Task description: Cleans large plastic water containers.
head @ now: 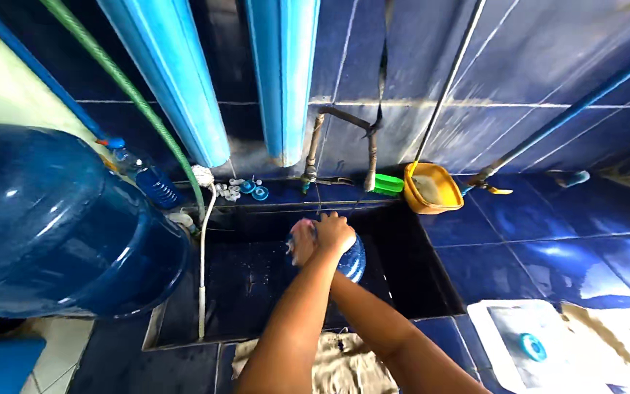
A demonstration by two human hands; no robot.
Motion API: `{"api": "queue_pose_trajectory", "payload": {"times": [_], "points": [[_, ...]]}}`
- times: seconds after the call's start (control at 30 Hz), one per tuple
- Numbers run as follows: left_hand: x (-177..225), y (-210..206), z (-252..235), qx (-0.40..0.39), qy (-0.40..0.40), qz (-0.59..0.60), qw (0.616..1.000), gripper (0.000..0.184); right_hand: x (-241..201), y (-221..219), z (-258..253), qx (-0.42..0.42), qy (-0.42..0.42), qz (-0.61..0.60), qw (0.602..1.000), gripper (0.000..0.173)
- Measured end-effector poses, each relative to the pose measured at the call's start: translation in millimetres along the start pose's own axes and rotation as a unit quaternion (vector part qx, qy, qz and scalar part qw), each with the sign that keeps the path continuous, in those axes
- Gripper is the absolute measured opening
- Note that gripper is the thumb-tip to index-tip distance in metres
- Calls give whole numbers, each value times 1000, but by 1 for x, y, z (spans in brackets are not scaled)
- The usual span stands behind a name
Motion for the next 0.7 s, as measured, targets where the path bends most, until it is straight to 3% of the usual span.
{"api": "queue_pose_trajectory", "payload": {"times": [0.1, 0.17, 0.27, 0.37, 0.47, 0.53, 0.57, 0.63, 0.7], "points": [[-2, 1, -2, -7, -12, -40, 999, 41, 3, -3, -38, -8, -48, 55, 997, 62], [-2, 2, -2, -24, -1, -18, 1000, 41, -2, -24, -27, -5, 15, 28, 999, 55], [-3, 2, -3, -45, 18, 52, 997, 41, 26, -53, 53, 79, 134, -93, 983, 40], [-6, 1, 0, -70, -34, 50, 996, 41, 108, -44, 126, 200, 160, -134, 957, 34], [-7, -7, 20, -63, -185, 80, 977, 32, 177, -17, 103, 234, 5, -301, 924, 44], [-15, -12, 38, -18, -303, 153, 940, 22, 192, 11, 49, 173, -77, -387, 902, 47], [-27, -10, 42, 20, -323, 204, 924, 20, 193, 19, 23, 117, -100, -386, 910, 47], [-68, -11, 40, 139, -233, 333, 903, 33, 176, 20, -6, 60, -110, -336, 934, 46], [-118, -17, 38, 284, -14, 436, 854, 44, 135, 8, 5, 104, -92, -311, 940, 45]]}}
Point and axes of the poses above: each hand's wrist, its own z-axis away from the middle knuckle, its own y-axis out of the back of the hand, x = y × z, the point moved 2 cm from there along -z, towards the middle knuckle, and after that the axes turned 14 degrees about x, right-handed, at the moved point
